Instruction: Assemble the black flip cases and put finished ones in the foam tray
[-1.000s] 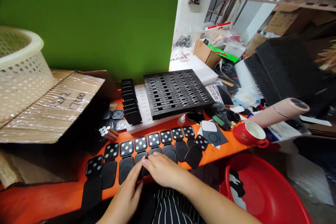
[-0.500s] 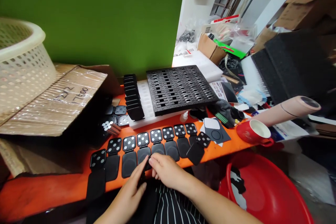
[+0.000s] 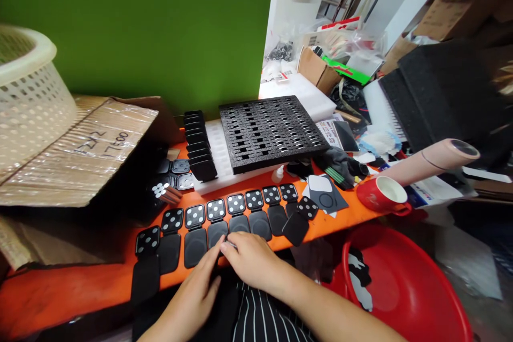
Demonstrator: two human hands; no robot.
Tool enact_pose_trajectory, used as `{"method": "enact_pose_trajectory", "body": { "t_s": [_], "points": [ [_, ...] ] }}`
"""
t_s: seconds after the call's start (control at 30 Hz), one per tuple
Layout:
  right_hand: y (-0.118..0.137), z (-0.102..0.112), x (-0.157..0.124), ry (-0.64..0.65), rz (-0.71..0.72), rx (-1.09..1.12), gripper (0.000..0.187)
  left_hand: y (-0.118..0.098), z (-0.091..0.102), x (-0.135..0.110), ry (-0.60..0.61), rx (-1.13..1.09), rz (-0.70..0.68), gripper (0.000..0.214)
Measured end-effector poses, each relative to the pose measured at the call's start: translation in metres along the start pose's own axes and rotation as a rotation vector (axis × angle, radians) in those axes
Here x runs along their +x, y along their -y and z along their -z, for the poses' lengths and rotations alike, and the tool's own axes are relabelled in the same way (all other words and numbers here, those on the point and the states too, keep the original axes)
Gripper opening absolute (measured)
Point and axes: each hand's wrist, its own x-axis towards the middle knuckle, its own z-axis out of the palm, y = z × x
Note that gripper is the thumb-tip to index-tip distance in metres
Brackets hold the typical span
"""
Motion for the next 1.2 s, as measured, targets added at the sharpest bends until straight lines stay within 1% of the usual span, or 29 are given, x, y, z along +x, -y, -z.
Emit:
{"method": "enact_pose_trajectory", "body": {
  "t_s": [0.1,0.2,0.27,0.33,0.4,0.47,0.53,0.6,0.7,0.8,0.87,0.9,1.0,1.07,1.13,1.2],
  "points": [
    [0.0,0.0,0.005,-0.042,-0.033,0.143,0.031,-0.006,0.002,0.005,-0.035,-0.027,-0.005,0.058],
    [0.0,-0.003,0.011,-0.044,-0.025,0.339,0.03,-0.012,0.002,0.014,-0.099,-0.144,0.086,0.044],
    [0.001,-0.006,0.014,0.011,-0.031,0.552,0.028,-0.013,0.002,0.021,-0.184,-0.286,0.163,0.039],
    [0.002,-0.008,0.017,0.081,-0.105,0.747,0.032,-0.015,0.004,0.027,-0.256,-0.444,0.226,0.041],
    [0.003,-0.009,0.018,0.115,-0.193,0.846,0.035,-0.016,0.008,0.031,-0.277,-0.57,0.276,0.043],
    [0.005,-0.008,0.018,0.149,-0.23,0.853,0.032,-0.019,0.013,0.032,-0.266,-0.616,0.304,0.044],
    [0.007,-0.006,0.017,0.205,-0.234,0.79,0.029,-0.022,0.018,0.03,-0.264,-0.563,0.291,0.045],
    [0.008,-0.003,0.016,0.238,-0.217,0.681,0.028,-0.023,0.021,0.028,-0.259,-0.453,0.243,0.045],
    [0.008,-0.002,0.015,0.209,-0.146,0.571,0.029,-0.022,0.023,0.025,-0.226,-0.318,0.178,0.041],
    [0.005,-0.003,0.015,0.202,-0.093,0.542,0.03,-0.02,0.026,0.027,-0.202,-0.272,0.17,0.039],
    [0.005,-0.004,0.016,0.225,-0.118,0.598,0.03,-0.019,0.029,0.03,-0.203,-0.267,0.183,0.038],
    [0.005,-0.004,0.017,0.242,-0.154,0.672,0.028,-0.019,0.03,0.032,-0.21,-0.278,0.198,0.038],
    [0.01,-0.003,0.019,0.262,-0.306,1.018,0.025,-0.022,0.032,0.034,-0.266,-0.361,0.242,0.042],
    [0.014,0.0,0.019,0.249,-0.373,1.176,0.024,-0.023,0.033,0.033,-0.292,-0.375,0.227,0.042],
    [0.016,0.004,0.018,0.258,-0.414,1.197,0.023,-0.024,0.033,0.029,-0.275,-0.305,0.172,0.038],
    [0.017,0.007,0.015,0.291,-0.444,1.156,0.023,-0.024,0.033,0.023,-0.23,-0.203,0.1,0.034]
  ]
}}
